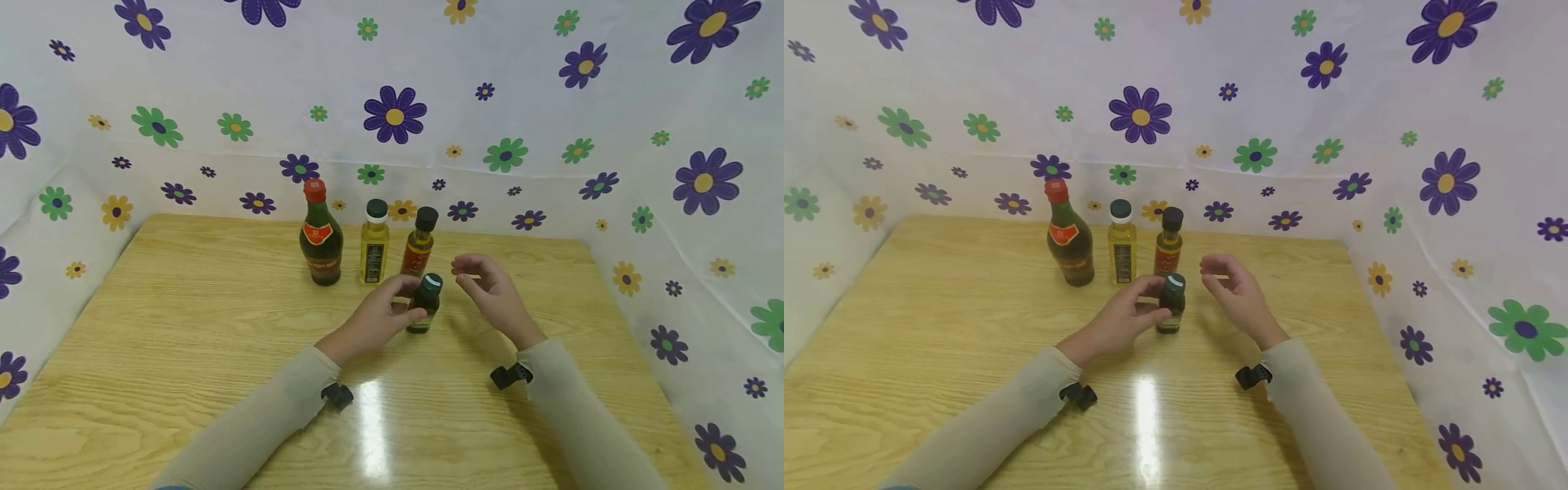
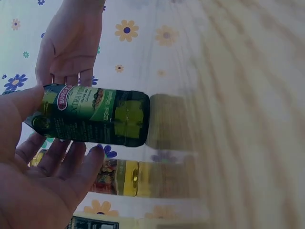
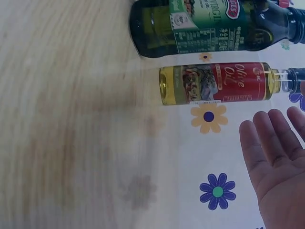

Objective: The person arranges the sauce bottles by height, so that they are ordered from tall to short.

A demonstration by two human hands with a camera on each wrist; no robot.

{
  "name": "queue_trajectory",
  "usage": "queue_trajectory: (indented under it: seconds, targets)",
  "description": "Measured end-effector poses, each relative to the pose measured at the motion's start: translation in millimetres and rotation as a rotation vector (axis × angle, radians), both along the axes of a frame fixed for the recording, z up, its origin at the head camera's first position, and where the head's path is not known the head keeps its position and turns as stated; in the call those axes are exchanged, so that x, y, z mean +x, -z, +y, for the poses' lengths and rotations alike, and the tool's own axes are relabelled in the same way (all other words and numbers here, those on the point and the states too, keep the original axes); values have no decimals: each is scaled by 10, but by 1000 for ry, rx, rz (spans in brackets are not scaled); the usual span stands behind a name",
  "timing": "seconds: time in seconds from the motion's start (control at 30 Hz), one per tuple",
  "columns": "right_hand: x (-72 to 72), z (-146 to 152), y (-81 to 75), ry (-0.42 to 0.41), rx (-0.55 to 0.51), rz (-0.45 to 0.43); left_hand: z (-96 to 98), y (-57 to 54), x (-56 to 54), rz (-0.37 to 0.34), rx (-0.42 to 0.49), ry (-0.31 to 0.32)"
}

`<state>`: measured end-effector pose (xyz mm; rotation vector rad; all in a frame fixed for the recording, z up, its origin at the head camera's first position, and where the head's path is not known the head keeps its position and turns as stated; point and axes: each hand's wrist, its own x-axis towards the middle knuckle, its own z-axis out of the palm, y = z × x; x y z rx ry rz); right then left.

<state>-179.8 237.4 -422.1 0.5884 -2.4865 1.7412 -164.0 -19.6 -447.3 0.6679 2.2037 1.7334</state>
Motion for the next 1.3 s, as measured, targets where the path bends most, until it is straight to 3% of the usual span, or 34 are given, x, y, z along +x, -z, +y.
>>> queue_trajectory:
  seconds: [0.17,0.33,0.43,0.57,0.67,0.73,0.77,0.83,0.9,1.0,1.1,1.2,1.3]
  targets:
    - [65,-39,35,-27,-4,-17,-99,-85,-47,76,-50,-22]
    - [103,-72,64,-66,-3,-29,-277,-311,-58,171,-75,-100]
    - [115,-87,66,-95,4,-28,-428,-445,-53,283,-64,-156]
    - [122,-96,72,-118,19,-17,-674,-579,-73,513,60,-278]
    - [133,-102,73,-125,23,-16,-867,-667,-152,695,185,-423]
    - [143,-108,75,-135,25,-22,-998,-709,-232,769,215,-517]
    - [149,-110,77,-141,27,-28,-1061,-730,-271,773,209,-553]
    - [160,-118,79,-156,35,-42,-1180,-751,-335,706,167,-595]
    - [171,-125,77,-173,43,-56,-1285,-744,-392,587,86,-596]
    - [187,-143,69,-189,52,-77,-1393,-709,-466,384,-51,-550]
    - [193,-168,61,-198,48,-84,-1448,-661,-527,228,-131,-473]
    - [192,-193,64,-200,36,-81,-1458,-631,-565,130,-148,-415]
    - [187,-210,77,-194,27,-75,-1448,-618,-592,87,-122,-395]
